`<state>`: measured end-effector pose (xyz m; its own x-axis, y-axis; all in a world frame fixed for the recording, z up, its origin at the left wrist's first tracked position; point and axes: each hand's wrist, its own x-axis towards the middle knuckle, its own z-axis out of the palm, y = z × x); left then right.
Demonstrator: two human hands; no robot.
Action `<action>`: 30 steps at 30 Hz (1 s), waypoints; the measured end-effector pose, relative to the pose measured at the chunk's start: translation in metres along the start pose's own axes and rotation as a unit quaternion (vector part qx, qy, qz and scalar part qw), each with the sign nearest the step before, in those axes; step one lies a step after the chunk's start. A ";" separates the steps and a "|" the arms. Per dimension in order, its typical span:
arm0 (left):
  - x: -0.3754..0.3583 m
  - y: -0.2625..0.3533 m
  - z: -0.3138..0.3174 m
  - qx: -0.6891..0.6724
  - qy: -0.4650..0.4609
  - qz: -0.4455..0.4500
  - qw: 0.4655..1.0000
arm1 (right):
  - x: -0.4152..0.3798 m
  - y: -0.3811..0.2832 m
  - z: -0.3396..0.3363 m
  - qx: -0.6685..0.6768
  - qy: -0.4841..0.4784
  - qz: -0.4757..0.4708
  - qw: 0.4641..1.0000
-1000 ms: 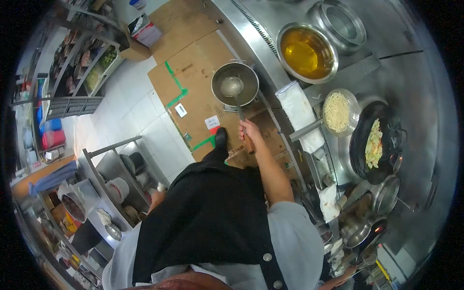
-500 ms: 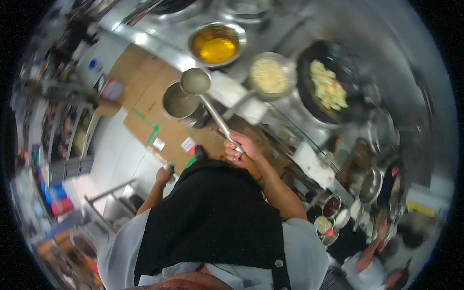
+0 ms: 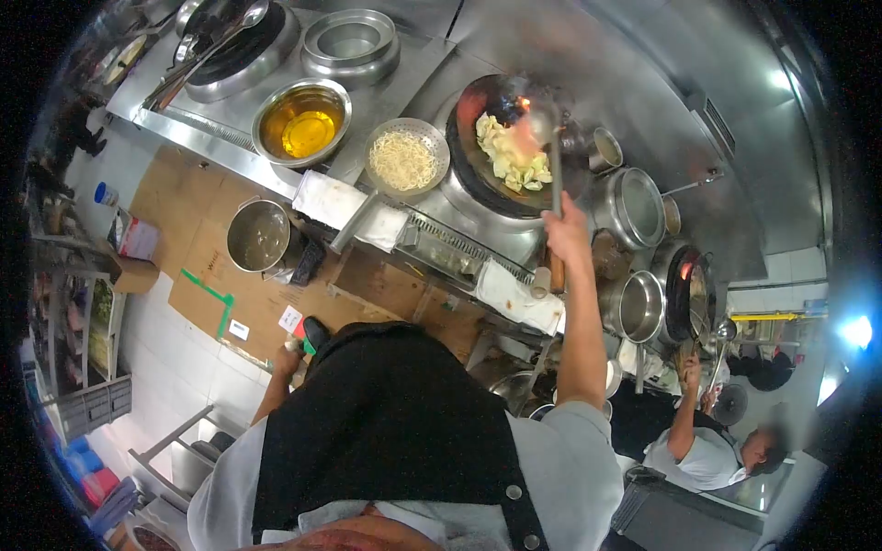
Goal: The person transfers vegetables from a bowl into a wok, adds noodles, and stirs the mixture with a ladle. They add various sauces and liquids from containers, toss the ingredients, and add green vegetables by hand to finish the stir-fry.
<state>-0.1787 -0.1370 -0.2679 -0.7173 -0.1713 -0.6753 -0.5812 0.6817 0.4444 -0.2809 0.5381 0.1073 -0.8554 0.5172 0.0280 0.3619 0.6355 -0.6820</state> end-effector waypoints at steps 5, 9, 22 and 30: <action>0.017 -0.055 -0.026 -0.013 -0.040 -0.008 0.999 | -0.049 -0.091 0.036 -0.209 0.135 -0.050 0.967; 0.027 -0.097 -0.074 0.085 -0.011 0.052 0.995 | -0.095 -0.138 0.141 -0.107 0.058 -0.134 0.983; -0.001 -0.170 -0.187 -0.186 0.036 -0.174 0.966 | -0.157 -0.148 0.570 -0.022 -0.388 -0.136 0.911; -0.060 -0.173 -0.179 -0.352 0.057 -0.273 0.893 | -0.160 -0.174 0.566 0.095 -0.528 0.136 0.833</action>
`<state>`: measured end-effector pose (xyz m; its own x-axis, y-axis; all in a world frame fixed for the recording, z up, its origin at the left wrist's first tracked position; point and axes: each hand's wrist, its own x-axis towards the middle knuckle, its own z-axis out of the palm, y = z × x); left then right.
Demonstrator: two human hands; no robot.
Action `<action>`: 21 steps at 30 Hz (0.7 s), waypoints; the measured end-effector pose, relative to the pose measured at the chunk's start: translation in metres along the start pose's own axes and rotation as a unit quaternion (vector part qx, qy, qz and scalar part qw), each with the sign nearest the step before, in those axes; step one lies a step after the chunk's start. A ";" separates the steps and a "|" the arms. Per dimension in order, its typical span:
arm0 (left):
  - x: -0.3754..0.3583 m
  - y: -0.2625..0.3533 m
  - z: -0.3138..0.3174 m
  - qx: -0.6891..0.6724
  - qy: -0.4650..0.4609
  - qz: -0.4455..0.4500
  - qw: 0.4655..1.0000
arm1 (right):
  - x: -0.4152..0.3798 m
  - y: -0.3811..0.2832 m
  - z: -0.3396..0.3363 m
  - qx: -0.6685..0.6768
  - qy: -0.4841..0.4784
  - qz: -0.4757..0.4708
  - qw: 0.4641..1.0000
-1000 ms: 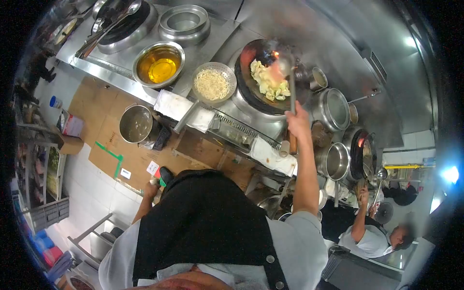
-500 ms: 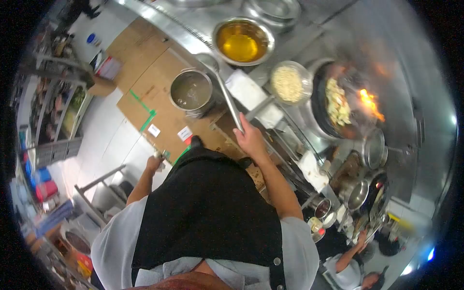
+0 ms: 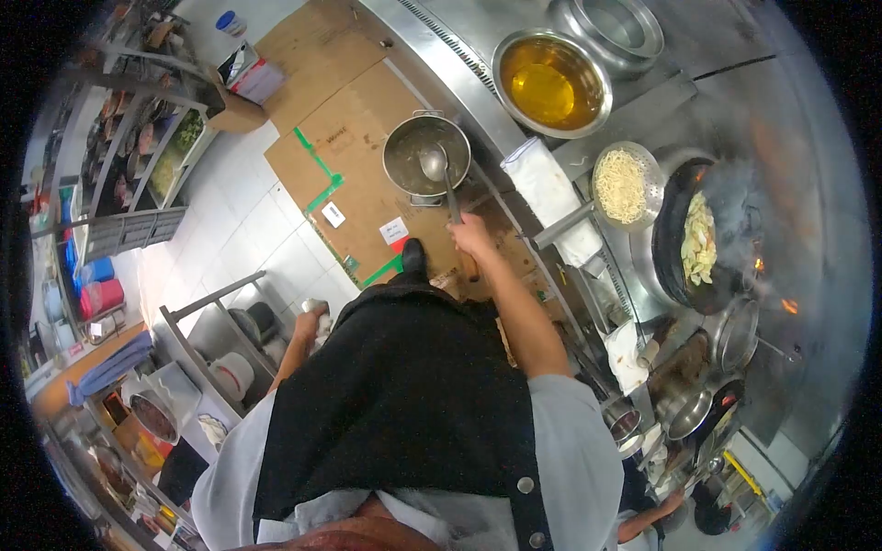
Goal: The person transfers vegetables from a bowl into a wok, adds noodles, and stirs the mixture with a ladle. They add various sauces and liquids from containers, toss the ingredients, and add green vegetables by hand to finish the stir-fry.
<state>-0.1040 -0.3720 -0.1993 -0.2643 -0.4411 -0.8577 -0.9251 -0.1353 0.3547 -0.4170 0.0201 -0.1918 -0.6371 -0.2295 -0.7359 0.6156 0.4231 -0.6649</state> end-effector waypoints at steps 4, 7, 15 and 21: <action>0.027 0.063 0.051 -0.168 -0.146 0.013 0.975 | -0.078 -0.011 -0.023 0.189 -0.056 0.001 0.980; 0.005 0.167 0.122 -0.188 -0.306 0.057 0.931 | -0.151 -0.023 -0.057 0.340 -0.112 -0.003 0.934; -0.117 0.297 0.355 -0.060 -0.572 0.016 0.818 | -0.352 0.005 -0.167 0.522 -0.108 -0.140 0.834; -0.184 0.316 0.436 0.037 -0.601 0.034 0.798 | -0.440 0.082 -0.270 0.540 0.075 -0.255 0.799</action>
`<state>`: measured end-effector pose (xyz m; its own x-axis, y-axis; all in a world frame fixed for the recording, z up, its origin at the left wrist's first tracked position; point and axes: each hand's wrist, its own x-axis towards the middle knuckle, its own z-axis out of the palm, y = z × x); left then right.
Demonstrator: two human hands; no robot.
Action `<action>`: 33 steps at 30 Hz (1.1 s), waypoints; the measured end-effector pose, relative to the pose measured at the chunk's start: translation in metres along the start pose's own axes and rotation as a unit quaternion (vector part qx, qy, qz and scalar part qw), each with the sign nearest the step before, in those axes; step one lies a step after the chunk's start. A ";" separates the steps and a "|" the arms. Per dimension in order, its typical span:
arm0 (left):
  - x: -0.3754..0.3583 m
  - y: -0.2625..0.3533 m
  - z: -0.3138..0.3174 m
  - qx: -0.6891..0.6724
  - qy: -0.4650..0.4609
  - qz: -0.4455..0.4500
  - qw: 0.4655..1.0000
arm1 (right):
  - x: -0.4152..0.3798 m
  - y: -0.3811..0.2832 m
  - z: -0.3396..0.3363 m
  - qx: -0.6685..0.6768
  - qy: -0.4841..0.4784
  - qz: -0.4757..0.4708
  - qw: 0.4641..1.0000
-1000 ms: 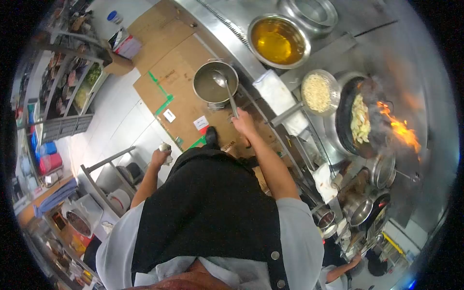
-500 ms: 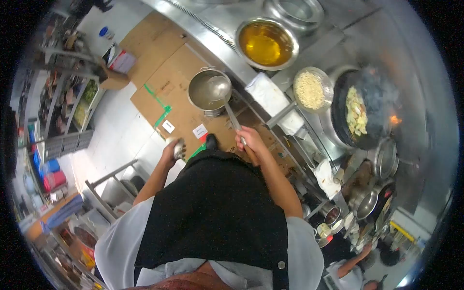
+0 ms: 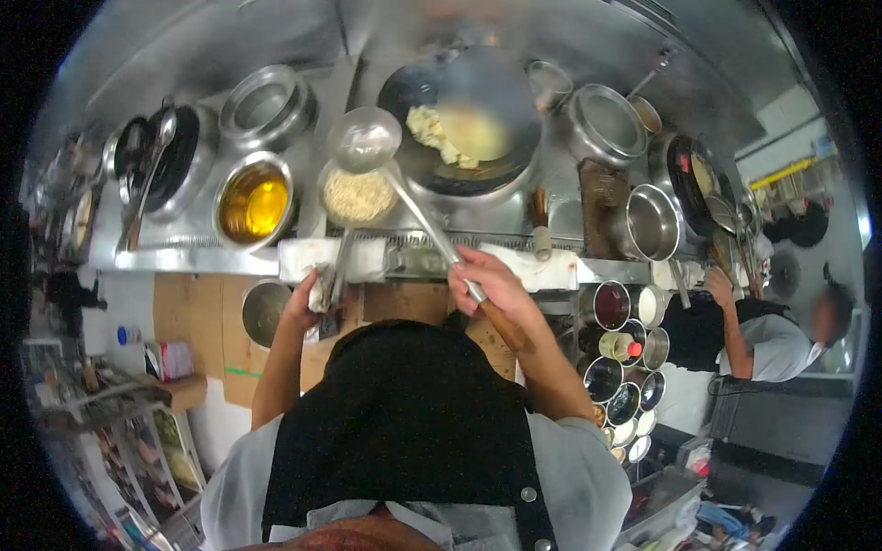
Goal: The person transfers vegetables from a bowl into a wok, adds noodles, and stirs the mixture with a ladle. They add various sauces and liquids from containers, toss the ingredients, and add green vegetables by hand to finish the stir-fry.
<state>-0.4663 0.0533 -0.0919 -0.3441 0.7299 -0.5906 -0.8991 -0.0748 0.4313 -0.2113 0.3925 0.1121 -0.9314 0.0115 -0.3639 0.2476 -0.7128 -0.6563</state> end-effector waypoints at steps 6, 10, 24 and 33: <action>0.021 -0.004 0.075 0.041 0.073 0.052 0.995 | 0.030 -0.066 -0.124 -0.640 0.247 -0.179 0.706; 0.027 -0.015 0.102 0.121 0.140 0.123 0.975 | 0.047 -0.102 -0.202 -0.655 0.216 -0.135 0.712; -0.042 0.047 0.239 0.328 0.259 0.249 0.874 | 0.055 -0.042 -0.199 -0.461 0.331 -0.264 0.780; 0.098 0.039 0.292 0.752 0.232 0.341 0.515 | 0.123 -0.064 -0.104 -0.272 0.256 -0.171 0.912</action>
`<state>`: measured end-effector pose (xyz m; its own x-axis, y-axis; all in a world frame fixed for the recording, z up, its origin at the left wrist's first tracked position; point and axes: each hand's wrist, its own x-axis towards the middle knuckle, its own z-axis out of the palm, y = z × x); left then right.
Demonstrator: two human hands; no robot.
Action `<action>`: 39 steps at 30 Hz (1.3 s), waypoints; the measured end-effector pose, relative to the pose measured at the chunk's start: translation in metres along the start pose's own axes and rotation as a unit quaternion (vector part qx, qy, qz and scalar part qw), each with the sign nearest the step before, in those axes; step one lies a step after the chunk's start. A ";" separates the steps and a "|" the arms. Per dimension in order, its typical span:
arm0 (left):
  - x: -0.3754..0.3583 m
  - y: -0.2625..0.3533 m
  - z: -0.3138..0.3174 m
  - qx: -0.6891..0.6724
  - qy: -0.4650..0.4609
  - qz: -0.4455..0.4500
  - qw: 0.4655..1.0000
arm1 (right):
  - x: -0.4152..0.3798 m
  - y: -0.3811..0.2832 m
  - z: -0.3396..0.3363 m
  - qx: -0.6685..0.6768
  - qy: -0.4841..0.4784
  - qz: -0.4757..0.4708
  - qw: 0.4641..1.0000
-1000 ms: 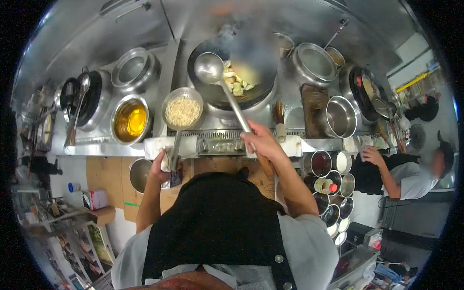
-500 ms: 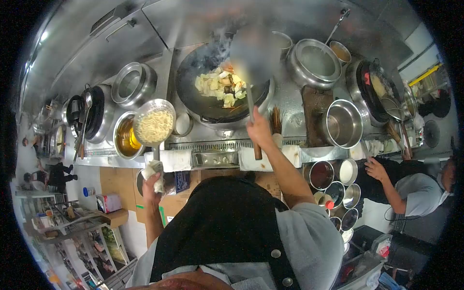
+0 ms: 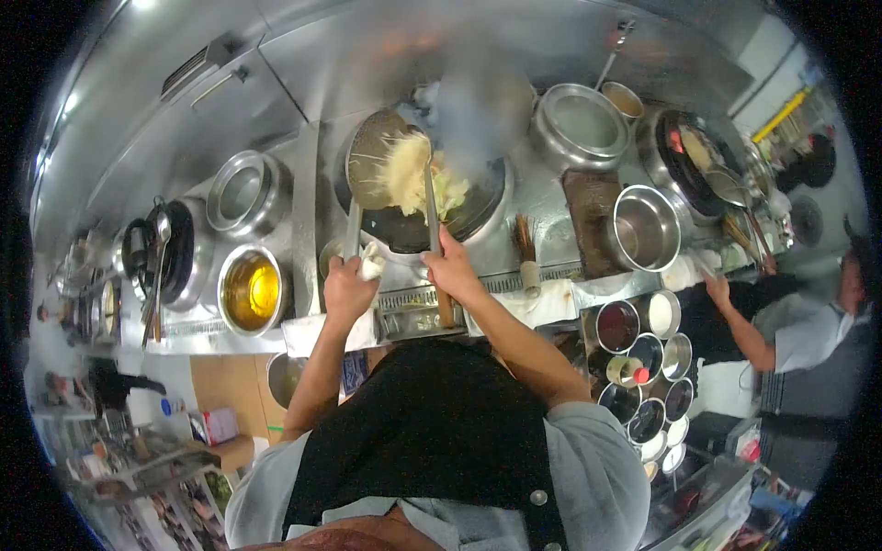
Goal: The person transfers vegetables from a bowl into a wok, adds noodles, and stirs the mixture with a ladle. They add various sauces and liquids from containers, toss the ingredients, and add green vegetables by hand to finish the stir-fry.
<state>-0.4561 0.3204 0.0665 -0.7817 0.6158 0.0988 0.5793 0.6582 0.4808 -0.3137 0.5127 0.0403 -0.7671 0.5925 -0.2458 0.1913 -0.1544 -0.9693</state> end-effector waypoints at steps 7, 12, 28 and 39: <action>0.018 -0.030 -0.019 0.014 0.019 0.028 0.999 | -0.020 0.047 -0.016 -0.237 0.113 -0.121 0.957; 0.033 -0.056 -0.023 -0.087 0.037 0.050 0.994 | -0.042 0.028 -0.013 -0.240 0.093 -0.100 0.961; -0.086 -0.134 -0.016 -0.280 0.068 -0.120 0.950 | -0.027 0.056 -0.082 -0.403 0.018 -0.159 0.901; -0.142 -0.174 0.053 -0.277 -0.062 -0.232 0.930 | -0.001 0.044 -0.085 -0.367 -0.009 -0.119 0.922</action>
<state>-0.4337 0.1415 -0.0769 -0.8658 0.3878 -0.3162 -0.0490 0.5631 0.8249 -0.2523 0.5724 -0.0025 -0.8495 0.5267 -0.0308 0.3740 0.5600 -0.7393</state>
